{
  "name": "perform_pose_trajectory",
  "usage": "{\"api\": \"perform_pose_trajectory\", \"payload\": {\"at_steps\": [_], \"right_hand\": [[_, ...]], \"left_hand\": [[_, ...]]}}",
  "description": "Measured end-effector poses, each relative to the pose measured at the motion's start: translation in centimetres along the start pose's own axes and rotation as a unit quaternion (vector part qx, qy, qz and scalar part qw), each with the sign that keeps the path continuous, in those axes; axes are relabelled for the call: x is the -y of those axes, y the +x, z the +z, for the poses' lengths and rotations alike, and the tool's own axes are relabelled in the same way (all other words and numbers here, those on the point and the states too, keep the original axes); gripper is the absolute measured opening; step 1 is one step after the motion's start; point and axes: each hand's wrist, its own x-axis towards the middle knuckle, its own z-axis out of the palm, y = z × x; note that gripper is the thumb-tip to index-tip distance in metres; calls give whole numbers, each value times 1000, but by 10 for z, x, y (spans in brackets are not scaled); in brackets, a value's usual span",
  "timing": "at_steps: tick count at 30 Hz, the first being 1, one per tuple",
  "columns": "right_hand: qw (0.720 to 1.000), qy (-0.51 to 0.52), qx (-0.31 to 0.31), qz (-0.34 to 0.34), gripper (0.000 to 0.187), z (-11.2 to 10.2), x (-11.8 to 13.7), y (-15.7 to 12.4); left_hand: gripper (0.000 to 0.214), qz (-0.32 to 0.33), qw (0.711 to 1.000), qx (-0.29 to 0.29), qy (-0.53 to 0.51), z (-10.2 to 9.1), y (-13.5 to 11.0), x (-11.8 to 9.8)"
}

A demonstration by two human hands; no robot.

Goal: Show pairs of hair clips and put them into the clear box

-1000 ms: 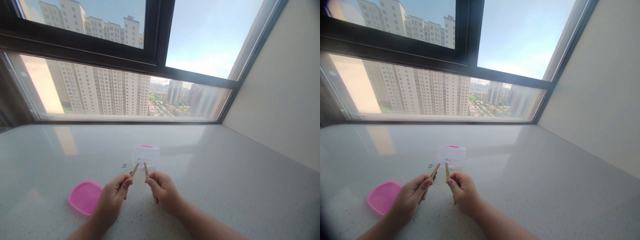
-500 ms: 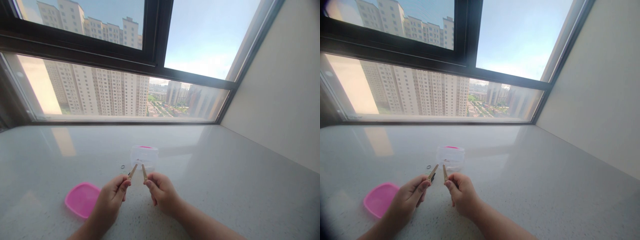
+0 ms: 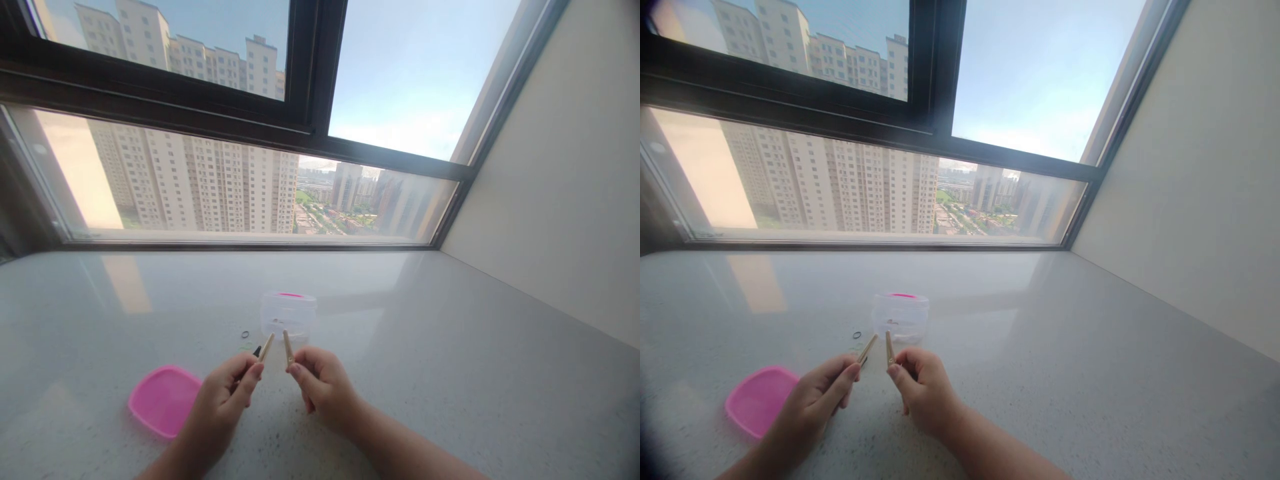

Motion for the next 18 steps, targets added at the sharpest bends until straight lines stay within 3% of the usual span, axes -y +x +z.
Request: {"api": "perform_pose_trajectory", "payload": {"at_steps": [12, 18], "right_hand": [[1000, -5, -1, 7, 36, 1, 3, -1], [998, 12, -57, -21, 39, 0, 3, 0]], "left_hand": [[34, 3, 1000, -14, -13, -1, -2, -6], [35, -7, 999, -32, -19, 0, 0, -2]]}}
